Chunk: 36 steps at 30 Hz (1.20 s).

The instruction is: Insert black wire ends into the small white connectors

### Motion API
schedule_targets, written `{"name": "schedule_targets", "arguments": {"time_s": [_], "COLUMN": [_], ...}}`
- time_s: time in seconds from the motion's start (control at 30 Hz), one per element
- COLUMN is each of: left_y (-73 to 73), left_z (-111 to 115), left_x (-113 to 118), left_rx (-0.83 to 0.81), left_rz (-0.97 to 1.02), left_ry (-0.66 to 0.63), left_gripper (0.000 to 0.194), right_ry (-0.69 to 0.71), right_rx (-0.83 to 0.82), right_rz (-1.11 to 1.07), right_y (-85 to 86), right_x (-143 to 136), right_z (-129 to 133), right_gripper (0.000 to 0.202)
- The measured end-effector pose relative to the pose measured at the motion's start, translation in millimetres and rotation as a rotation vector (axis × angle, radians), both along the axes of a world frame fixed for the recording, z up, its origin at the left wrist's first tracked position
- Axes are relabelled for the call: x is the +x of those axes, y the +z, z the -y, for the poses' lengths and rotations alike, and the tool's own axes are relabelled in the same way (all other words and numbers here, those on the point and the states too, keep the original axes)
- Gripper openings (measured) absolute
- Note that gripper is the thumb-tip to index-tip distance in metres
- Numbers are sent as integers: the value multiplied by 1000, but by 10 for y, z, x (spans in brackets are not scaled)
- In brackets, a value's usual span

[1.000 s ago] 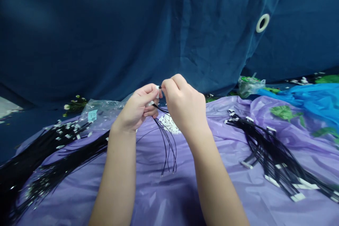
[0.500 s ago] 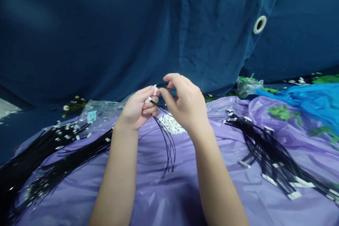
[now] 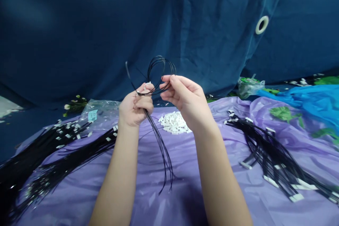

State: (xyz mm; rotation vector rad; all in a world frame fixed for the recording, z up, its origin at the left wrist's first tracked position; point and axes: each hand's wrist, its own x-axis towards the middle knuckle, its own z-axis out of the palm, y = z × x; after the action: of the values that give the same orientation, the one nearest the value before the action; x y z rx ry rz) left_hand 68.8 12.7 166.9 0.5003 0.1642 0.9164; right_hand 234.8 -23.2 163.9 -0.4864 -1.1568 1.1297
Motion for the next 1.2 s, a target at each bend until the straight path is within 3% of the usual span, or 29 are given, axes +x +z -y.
{"name": "schedule_targets", "arguments": {"time_s": [0.13,0.2,0.4,0.53,0.67,0.8,0.9,1.0,1.13,1.2], "left_y": [-19,-22,-9,7,3,2,15,33,50,53], "left_z": [33,63,99,88,74,70,79,90,91,89], "left_x": [52,83,145,159,176,176,155,134,130,140], "left_rx": [-2,8,7,-75,-104,-57,-8,21,6,-21], "left_rz": [53,65,36,-7,-23,-52,-70,-84,-86,-94], "left_ry": [-29,-31,-61,-92,-149,-186,-156,-105,-65,-45], "left_gripper": [18,15,13,22,29,31,32,34,35,34], "right_ry": [46,-15,-528,-895,-1058,-1061,-985,-816,-464,-391], "right_rx": [-4,1,3,182,312,331,367,382,353,370], "right_rz": [-71,-63,93,330,429,424,472,403,260,280], "right_y": [-2,-39,-236,-269,-207,-155,-130,-101,-62,-49], "right_x": [-80,-114,-87,18,76,102,141,197,258,263], "right_z": [-18,-83,-348,-326,-217,-163,-144,-112,-53,-34], "right_gripper": [27,24,21,24,20,13,3,6,17,18]}}
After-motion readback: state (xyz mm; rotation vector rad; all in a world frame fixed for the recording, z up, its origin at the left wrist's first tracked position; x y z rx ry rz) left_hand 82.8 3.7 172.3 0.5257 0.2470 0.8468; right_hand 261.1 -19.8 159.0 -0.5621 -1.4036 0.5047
